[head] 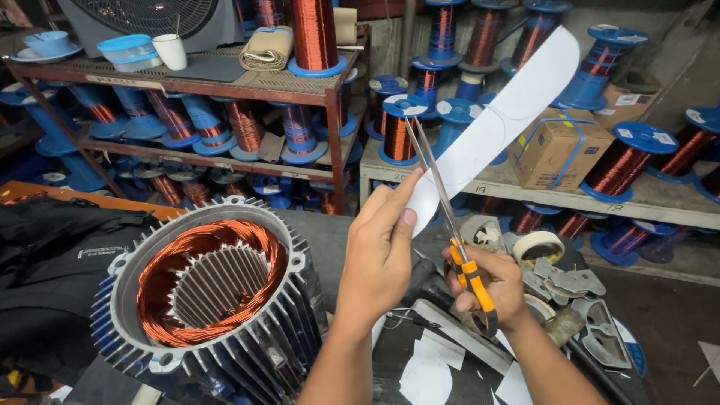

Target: Cutting and inserting insulation paper into the slots of an electric motor stator

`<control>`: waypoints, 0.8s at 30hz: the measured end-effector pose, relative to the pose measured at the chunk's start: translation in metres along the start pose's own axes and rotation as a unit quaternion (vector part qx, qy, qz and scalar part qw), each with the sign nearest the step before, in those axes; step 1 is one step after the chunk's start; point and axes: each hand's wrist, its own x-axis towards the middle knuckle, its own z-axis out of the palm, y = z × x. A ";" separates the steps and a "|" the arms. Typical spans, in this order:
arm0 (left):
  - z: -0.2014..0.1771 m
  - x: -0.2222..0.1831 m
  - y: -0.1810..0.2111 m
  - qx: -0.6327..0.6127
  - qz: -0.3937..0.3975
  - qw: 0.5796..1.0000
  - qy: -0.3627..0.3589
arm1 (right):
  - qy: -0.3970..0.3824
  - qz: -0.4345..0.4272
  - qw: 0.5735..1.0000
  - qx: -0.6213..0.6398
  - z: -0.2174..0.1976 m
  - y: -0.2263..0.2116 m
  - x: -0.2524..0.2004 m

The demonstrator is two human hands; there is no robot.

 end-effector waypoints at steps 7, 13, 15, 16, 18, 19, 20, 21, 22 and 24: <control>-0.003 -0.001 0.001 0.004 -0.003 1.000 0.004 | -0.003 -0.007 1.000 0.015 0.001 0.000 0.000; -0.004 0.000 0.004 0.018 -0.004 0.999 0.032 | -0.019 -0.006 1.000 -0.017 -0.001 0.002 -0.002; -0.005 0.001 0.007 0.027 -0.002 0.998 0.051 | -0.020 -0.012 1.000 -0.001 -0.001 0.003 -0.001; -0.005 0.001 0.006 0.027 -0.002 0.998 0.052 | -0.021 -0.012 1.000 -0.001 0.000 0.003 -0.001; -0.006 0.001 0.005 0.045 0.008 0.996 0.071 | -0.031 -0.018 0.999 0.001 0.000 0.002 -0.001; -0.006 0.001 0.003 0.045 0.008 0.996 0.072 | -0.032 -0.018 0.999 0.001 -0.001 0.002 -0.001; -0.006 0.001 0.000 0.046 0.011 0.996 0.081 | -0.035 -0.015 0.999 0.003 -0.001 0.002 -0.001; -0.006 0.000 -0.002 0.048 0.015 0.995 0.090 | -0.037 -0.012 0.999 0.006 -0.002 0.002 -0.001; -0.007 0.001 -0.001 0.048 0.015 0.995 0.091 | -0.038 -0.012 0.999 0.007 -0.001 0.002 -0.001; -0.007 0.001 0.001 0.048 0.027 0.993 0.106 | -0.038 -0.011 0.999 0.004 0.000 0.001 -0.001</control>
